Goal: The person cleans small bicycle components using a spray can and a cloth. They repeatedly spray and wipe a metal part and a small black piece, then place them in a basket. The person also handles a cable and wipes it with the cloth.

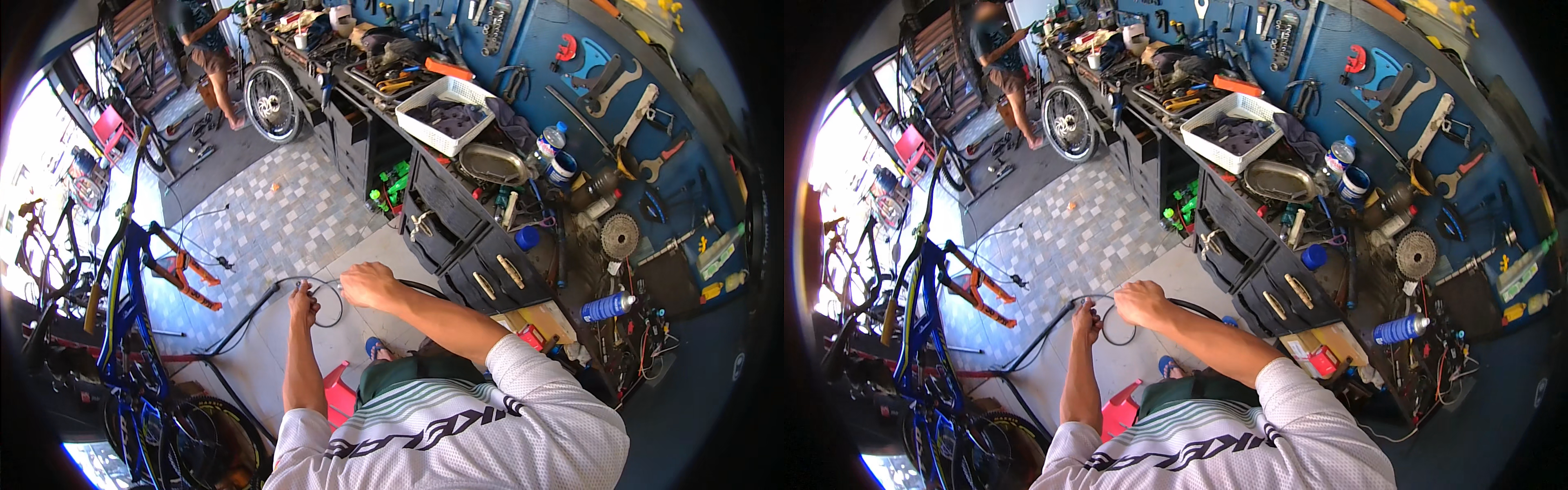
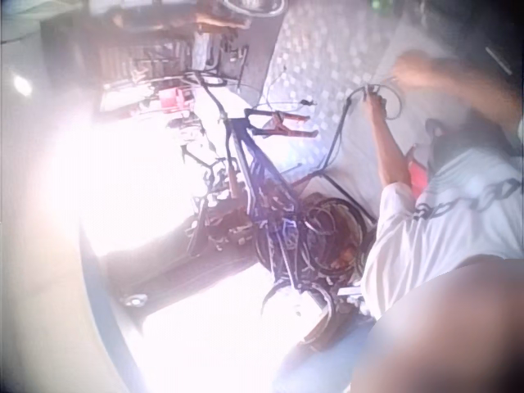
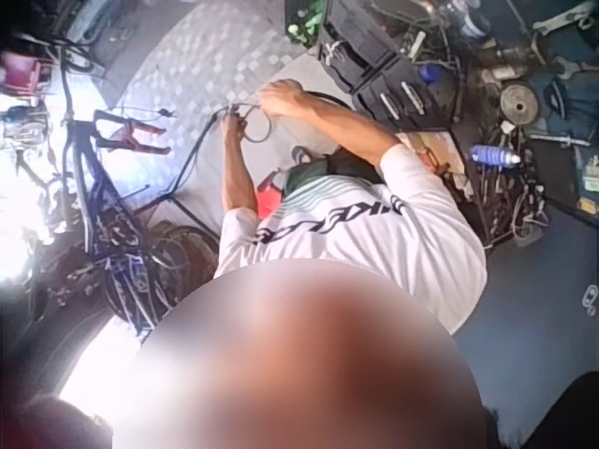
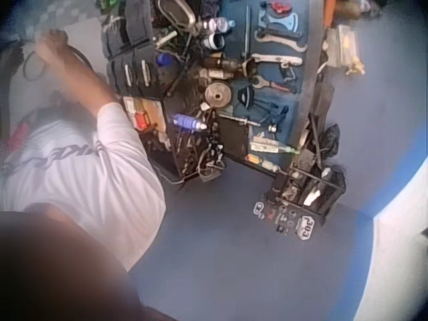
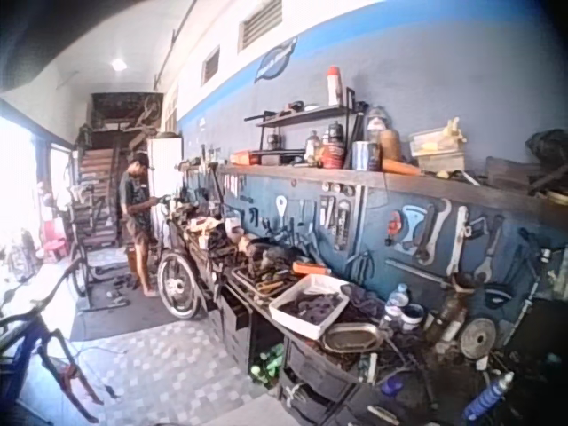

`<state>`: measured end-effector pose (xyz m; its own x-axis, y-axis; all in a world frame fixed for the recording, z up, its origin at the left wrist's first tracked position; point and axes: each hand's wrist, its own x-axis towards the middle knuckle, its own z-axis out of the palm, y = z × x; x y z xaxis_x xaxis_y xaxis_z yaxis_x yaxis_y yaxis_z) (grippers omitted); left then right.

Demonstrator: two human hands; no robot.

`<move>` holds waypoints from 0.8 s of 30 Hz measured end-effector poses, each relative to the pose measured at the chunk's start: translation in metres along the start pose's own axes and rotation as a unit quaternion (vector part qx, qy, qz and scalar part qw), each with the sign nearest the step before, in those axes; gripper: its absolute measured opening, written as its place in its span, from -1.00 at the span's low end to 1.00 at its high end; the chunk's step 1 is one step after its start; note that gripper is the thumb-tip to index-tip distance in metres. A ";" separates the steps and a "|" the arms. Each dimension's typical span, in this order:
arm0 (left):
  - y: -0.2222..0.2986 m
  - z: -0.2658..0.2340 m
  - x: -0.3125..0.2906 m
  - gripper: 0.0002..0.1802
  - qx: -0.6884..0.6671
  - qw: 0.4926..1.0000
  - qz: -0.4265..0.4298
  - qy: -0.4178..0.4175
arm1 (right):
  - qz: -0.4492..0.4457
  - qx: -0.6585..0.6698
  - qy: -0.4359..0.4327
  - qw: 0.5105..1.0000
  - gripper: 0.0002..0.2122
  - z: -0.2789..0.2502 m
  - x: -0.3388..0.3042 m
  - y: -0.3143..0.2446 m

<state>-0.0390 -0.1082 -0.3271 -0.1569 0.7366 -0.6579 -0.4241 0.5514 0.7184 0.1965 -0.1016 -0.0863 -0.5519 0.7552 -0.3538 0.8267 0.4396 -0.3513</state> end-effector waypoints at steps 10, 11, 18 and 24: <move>0.021 0.066 0.044 -0.73 -0.367 0.928 0.001 -0.067 | 0.064 0.033 -0.005 0.997 -0.70 -0.003 0.000 0.057; 0.021 0.072 0.052 -0.74 -0.375 0.924 -0.001 -0.066 | 0.076 0.025 0.005 0.997 -0.69 -0.005 0.002 0.066; 0.033 0.114 0.087 -0.77 -0.294 0.955 -0.028 -0.022 | 0.058 0.078 0.008 0.995 -0.68 -0.032 0.033 0.136; 0.044 0.160 0.095 -0.80 -0.126 0.990 -0.056 0.019 | 0.035 0.102 -0.009 0.994 -0.69 -0.055 0.053 0.192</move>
<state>0.0700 0.0485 -0.3224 -0.1270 0.6585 -0.7418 -0.6488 0.5106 0.5643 0.3321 0.0495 -0.1244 -0.4980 0.7705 -0.3979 0.8240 0.2775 -0.4939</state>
